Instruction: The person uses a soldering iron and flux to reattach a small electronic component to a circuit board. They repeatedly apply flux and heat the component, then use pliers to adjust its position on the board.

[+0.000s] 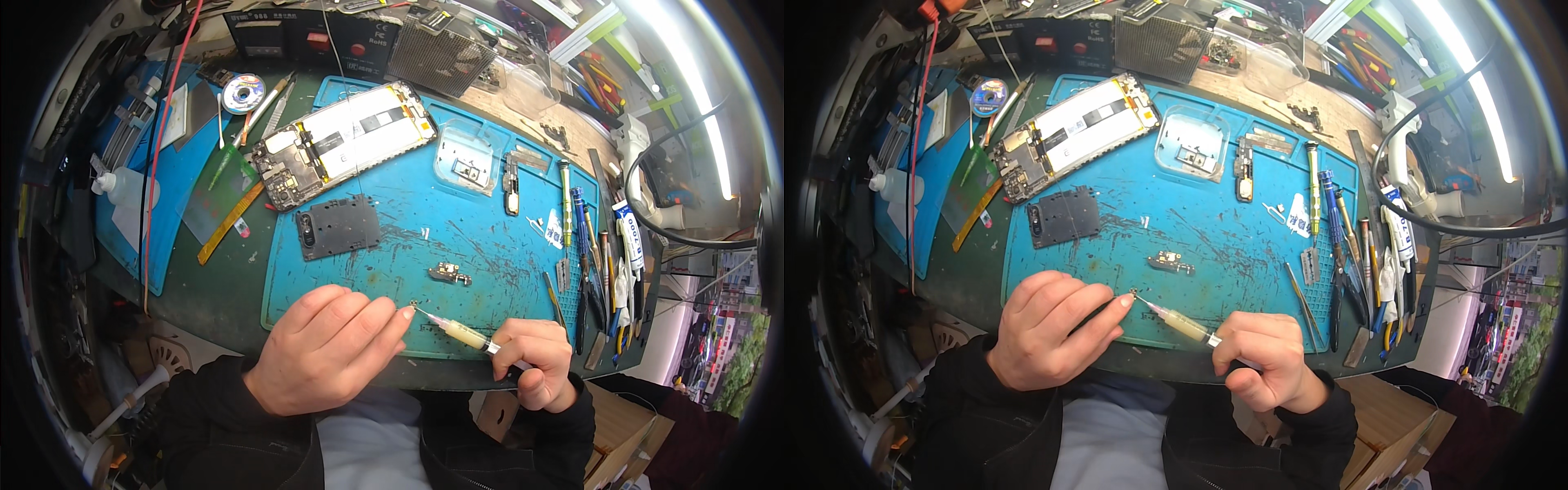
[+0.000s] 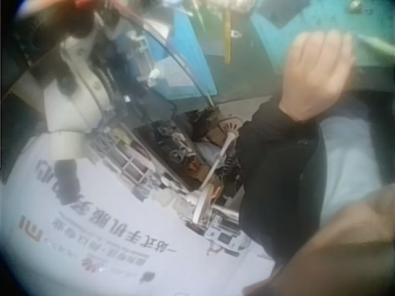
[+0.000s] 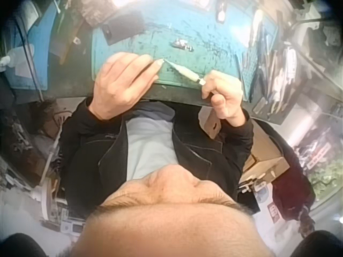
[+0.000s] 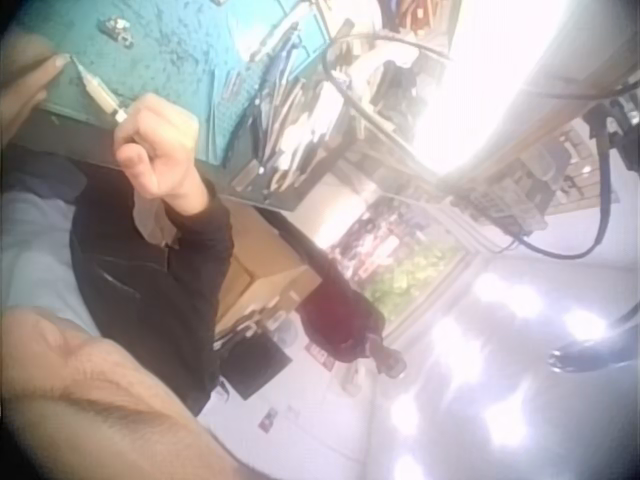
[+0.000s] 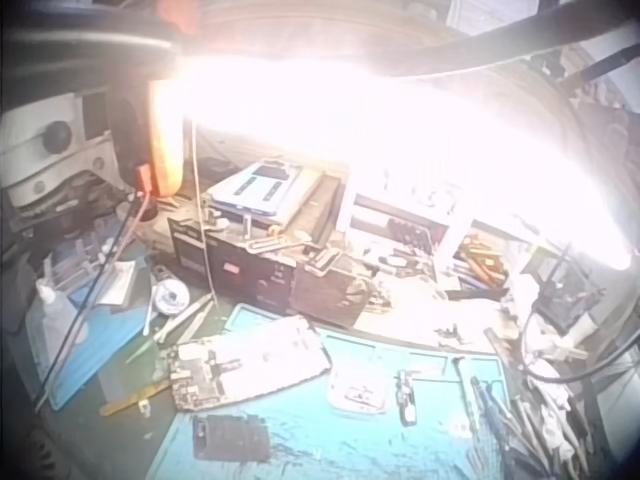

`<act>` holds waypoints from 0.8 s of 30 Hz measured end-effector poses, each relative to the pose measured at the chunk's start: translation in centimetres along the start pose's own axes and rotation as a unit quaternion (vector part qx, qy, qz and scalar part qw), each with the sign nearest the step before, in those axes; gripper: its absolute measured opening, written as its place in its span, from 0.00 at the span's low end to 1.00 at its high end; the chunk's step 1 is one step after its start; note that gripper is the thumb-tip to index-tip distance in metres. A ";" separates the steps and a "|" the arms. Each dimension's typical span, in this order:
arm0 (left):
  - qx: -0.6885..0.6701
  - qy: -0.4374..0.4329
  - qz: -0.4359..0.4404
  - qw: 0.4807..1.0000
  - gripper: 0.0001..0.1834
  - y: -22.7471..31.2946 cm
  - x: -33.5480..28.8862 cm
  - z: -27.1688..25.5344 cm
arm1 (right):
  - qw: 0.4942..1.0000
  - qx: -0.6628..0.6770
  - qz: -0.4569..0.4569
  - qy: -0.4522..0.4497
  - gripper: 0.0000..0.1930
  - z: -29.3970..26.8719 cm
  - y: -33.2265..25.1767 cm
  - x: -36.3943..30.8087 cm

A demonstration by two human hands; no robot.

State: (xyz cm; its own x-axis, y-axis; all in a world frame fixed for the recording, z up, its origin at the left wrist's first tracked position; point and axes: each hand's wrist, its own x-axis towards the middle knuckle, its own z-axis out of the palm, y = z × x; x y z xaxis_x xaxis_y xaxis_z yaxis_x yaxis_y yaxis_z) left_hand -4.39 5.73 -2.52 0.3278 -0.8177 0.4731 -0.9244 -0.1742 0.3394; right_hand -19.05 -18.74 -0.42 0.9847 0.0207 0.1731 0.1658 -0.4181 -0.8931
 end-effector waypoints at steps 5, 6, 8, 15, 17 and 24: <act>-0.002 0.000 0.000 1.000 0.18 0.0 0.0 0.1 | 1.000 0.002 0.002 0.005 0.29 0.0 0.1 0.0; -0.001 -0.001 0.000 1.000 0.18 0.0 0.0 0.1 | 1.000 0.003 0.002 0.005 0.29 0.0 0.1 0.0; 0.001 -0.002 0.000 1.000 0.18 0.0 0.0 0.1 | 1.000 0.002 0.001 0.001 0.29 0.0 0.1 0.0; 0.005 -0.004 0.002 1.000 0.19 0.0 0.0 -0.1 | 1.000 0.002 0.004 -0.001 0.28 0.0 0.0 0.0; 0.005 -0.006 0.006 1.000 0.19 0.0 0.0 -0.3 | 1.000 0.018 0.003 -0.007 0.28 -0.2 0.0 -0.2; -0.005 -0.003 0.017 1.000 0.20 -0.2 -0.1 -0.2 | 0.972 -0.155 0.050 0.171 0.15 -2.7 -2.0 -2.9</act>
State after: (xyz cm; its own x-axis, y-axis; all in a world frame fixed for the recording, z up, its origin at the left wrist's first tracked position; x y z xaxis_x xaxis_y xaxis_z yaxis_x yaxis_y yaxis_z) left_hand -4.20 5.95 -2.45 0.2950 -0.8262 0.4800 -0.9329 -0.1404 0.3317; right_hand -22.36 -20.41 1.97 0.9104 -0.3157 0.2675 -0.0061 -0.6566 -0.7542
